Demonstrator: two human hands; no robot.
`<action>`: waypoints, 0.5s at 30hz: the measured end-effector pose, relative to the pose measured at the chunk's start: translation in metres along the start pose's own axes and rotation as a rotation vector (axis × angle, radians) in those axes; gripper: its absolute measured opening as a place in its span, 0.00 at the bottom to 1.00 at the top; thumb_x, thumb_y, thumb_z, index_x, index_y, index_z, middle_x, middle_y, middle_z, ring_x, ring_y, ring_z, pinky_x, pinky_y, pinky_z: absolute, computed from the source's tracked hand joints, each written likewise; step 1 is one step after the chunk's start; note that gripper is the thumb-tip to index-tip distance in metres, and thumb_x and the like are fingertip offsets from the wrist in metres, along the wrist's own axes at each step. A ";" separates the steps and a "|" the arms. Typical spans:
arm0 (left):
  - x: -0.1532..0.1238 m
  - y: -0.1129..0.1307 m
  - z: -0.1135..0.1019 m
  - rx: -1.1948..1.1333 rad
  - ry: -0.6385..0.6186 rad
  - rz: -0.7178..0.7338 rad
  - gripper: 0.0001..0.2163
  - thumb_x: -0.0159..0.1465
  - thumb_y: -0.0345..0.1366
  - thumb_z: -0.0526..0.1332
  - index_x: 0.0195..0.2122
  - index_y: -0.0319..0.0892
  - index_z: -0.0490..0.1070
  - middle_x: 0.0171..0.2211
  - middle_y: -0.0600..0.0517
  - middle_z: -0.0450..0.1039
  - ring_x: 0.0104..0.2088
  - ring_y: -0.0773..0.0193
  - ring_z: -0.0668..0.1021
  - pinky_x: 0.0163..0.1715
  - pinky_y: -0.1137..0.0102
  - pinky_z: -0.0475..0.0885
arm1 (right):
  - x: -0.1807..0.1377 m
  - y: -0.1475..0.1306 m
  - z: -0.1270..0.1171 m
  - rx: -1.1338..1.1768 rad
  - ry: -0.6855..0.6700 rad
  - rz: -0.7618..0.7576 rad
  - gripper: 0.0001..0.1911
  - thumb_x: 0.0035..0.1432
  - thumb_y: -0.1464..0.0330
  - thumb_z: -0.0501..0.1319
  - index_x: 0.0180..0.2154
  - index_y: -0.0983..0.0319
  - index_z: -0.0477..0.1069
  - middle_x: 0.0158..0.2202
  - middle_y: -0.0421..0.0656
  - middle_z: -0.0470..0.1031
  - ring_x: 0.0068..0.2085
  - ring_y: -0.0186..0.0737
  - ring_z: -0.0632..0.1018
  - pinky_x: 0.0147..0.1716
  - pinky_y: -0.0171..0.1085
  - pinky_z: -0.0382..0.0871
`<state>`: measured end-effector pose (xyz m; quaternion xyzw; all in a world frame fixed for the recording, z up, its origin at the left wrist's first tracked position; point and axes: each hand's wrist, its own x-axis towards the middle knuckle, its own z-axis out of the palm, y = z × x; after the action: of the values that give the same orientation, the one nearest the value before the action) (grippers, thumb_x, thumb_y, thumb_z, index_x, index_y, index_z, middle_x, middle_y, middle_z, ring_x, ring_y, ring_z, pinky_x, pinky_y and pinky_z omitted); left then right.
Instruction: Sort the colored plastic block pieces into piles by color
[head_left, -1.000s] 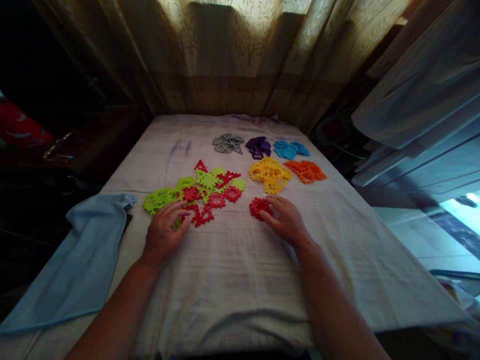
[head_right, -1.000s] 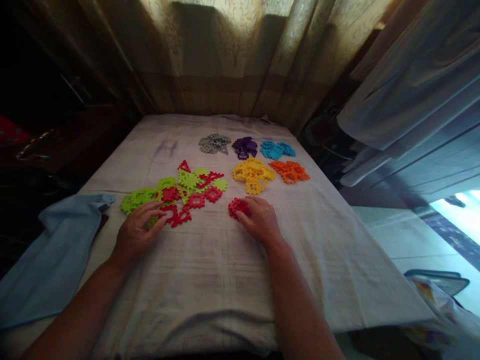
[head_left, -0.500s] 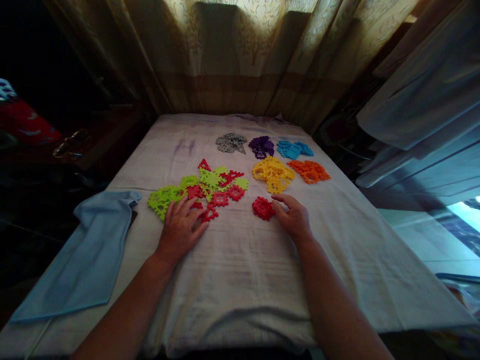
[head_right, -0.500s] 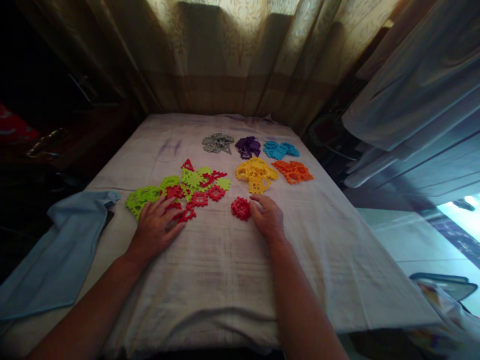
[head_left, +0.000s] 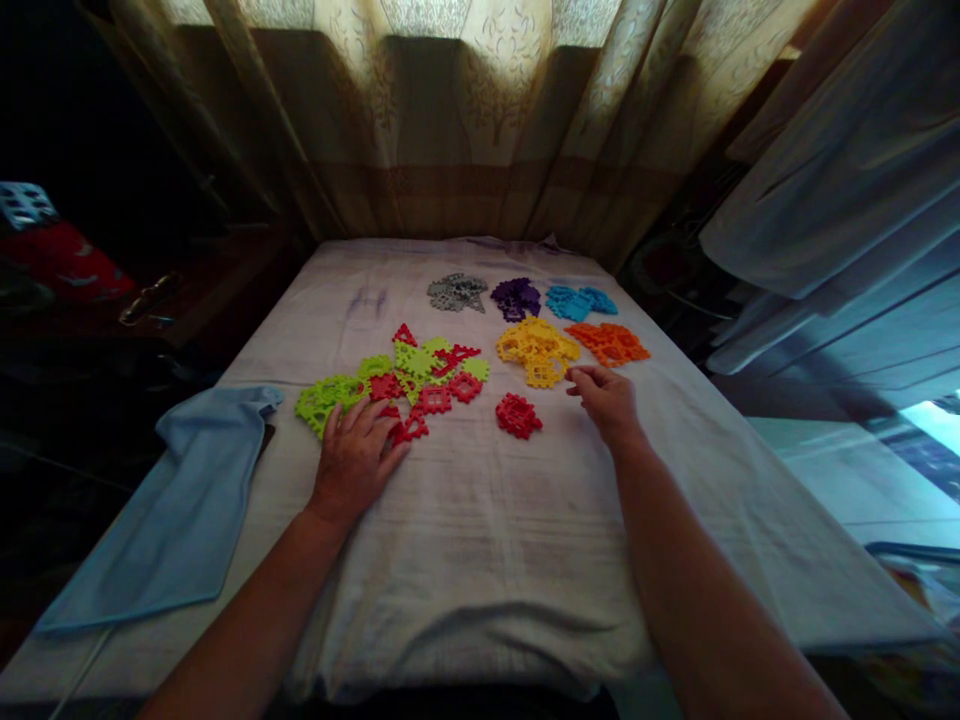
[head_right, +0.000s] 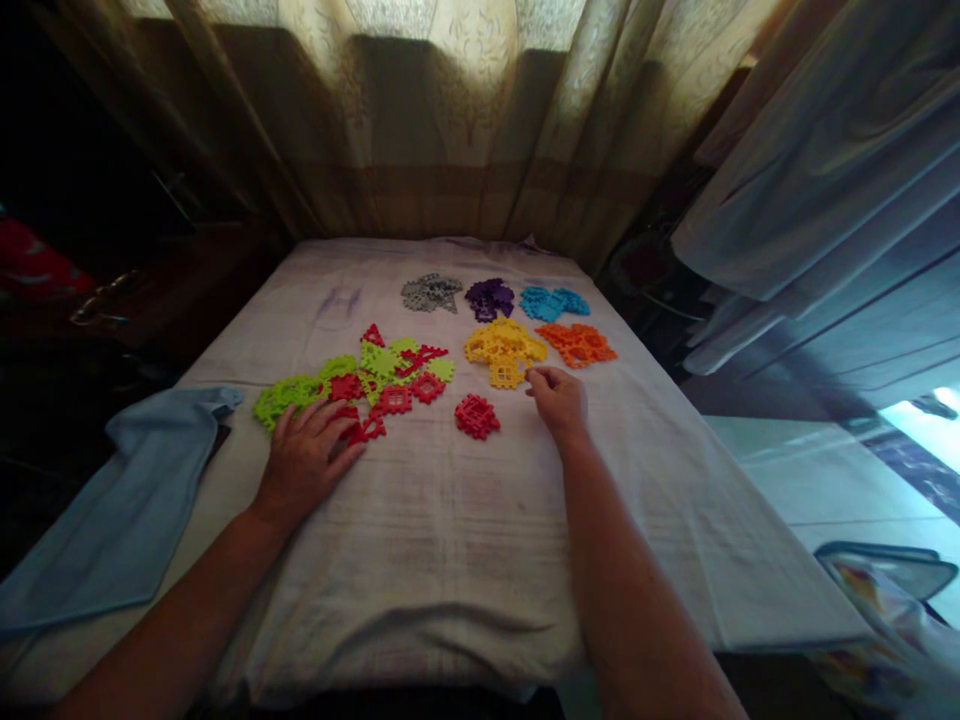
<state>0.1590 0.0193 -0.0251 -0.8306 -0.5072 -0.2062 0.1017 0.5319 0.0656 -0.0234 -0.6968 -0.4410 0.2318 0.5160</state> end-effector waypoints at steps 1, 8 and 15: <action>0.001 0.000 0.000 0.006 -0.006 -0.008 0.12 0.65 0.42 0.61 0.46 0.43 0.77 0.56 0.42 0.75 0.60 0.42 0.71 0.61 0.41 0.58 | 0.008 0.001 -0.003 0.040 0.048 0.010 0.13 0.48 0.59 0.62 0.30 0.61 0.77 0.29 0.42 0.81 0.27 0.39 0.80 0.26 0.34 0.71; 0.009 0.002 -0.004 0.034 -0.002 0.074 0.10 0.66 0.40 0.60 0.43 0.46 0.78 0.53 0.47 0.78 0.59 0.46 0.72 0.63 0.43 0.56 | 0.032 0.028 -0.002 0.139 0.321 0.025 0.14 0.49 0.59 0.60 0.31 0.62 0.75 0.26 0.41 0.79 0.23 0.36 0.78 0.20 0.31 0.67; 0.009 -0.004 -0.005 0.046 0.023 0.109 0.14 0.70 0.39 0.53 0.46 0.47 0.78 0.45 0.49 0.81 0.48 0.55 0.79 0.60 0.52 0.61 | 0.027 0.036 -0.002 0.139 0.258 -0.009 0.16 0.49 0.56 0.60 0.33 0.62 0.75 0.27 0.43 0.80 0.24 0.38 0.79 0.22 0.34 0.71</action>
<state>0.1583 0.0264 -0.0161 -0.8520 -0.4648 -0.1980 0.1377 0.5604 0.0846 -0.0521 -0.6815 -0.3569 0.1680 0.6164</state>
